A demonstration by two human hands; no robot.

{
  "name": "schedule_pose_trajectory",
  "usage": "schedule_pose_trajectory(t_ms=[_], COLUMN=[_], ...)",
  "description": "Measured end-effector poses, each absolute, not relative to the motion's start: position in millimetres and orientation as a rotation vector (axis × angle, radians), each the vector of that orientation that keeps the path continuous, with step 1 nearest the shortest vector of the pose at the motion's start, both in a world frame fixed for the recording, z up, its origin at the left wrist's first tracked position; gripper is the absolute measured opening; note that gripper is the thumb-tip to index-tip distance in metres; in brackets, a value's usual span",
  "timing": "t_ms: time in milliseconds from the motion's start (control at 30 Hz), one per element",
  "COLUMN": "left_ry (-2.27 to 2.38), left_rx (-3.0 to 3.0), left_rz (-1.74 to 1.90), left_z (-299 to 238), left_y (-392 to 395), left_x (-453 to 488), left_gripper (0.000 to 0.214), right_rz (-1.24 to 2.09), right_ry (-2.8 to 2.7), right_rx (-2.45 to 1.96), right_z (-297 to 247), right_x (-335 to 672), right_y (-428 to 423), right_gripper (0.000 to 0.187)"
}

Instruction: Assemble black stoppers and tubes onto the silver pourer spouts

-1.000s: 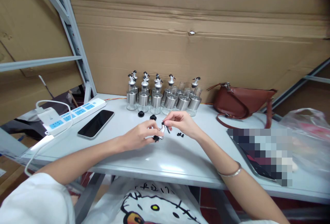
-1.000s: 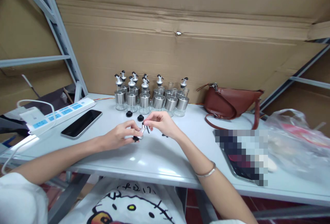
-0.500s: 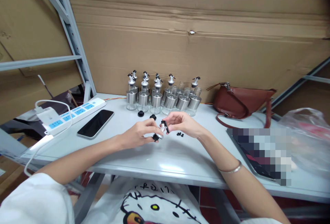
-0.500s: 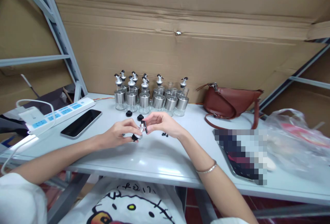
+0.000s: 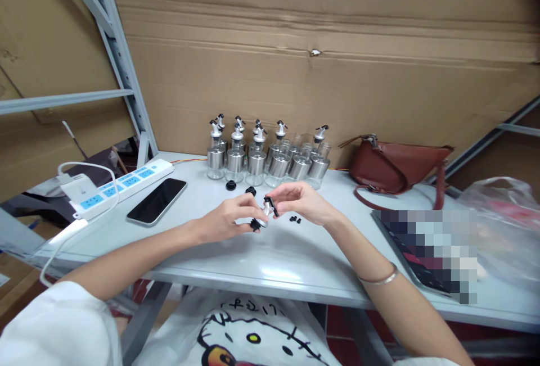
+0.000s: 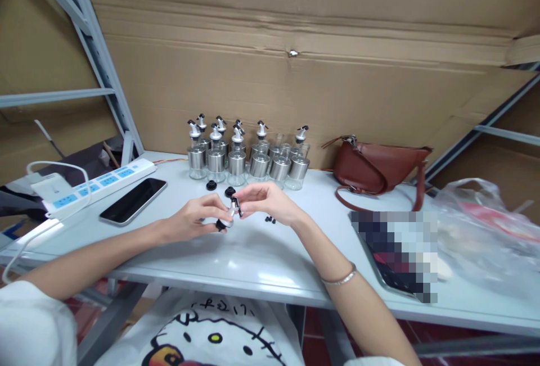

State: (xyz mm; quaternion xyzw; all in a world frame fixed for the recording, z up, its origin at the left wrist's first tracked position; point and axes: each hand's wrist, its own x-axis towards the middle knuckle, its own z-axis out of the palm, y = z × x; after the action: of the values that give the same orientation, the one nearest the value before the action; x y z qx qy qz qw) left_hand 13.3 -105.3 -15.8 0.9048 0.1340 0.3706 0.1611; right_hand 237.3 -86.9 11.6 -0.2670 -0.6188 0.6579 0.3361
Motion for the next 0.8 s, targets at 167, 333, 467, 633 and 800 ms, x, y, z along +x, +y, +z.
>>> schedule_pose_trajectory(t_ms=[167,333,467,633,800], left_ry=[0.378,0.346,0.334,0.320,0.325], left_rx=[2.564,2.582,2.582,2.561,2.557], left_rz=[1.064,1.072,1.058,1.055,1.052], left_z=[-16.2,-14.6,-13.2,-14.0,-16.9], left_y=[-104.5,-104.7,-104.9,-105.6,-105.6], left_x=[13.0,12.7,12.7,13.4,13.8], left_gripper=[0.021,0.020,0.020,0.020,0.019], right_rz=[1.640,1.589,1.571,1.596,1.660], right_ry=[-1.605,-1.661,-1.676,-1.682,-1.708], right_rx=[-0.736,-0.743,-0.747,-0.758,-0.716], right_z=[9.6,13.3,15.6,15.0,14.6], right_x=[236.2,235.4,235.1,236.6,239.0], right_y=[-86.3,-89.0,-90.5,-89.3,-88.1], right_gripper=[0.026,0.025,0.024,0.021,0.025])
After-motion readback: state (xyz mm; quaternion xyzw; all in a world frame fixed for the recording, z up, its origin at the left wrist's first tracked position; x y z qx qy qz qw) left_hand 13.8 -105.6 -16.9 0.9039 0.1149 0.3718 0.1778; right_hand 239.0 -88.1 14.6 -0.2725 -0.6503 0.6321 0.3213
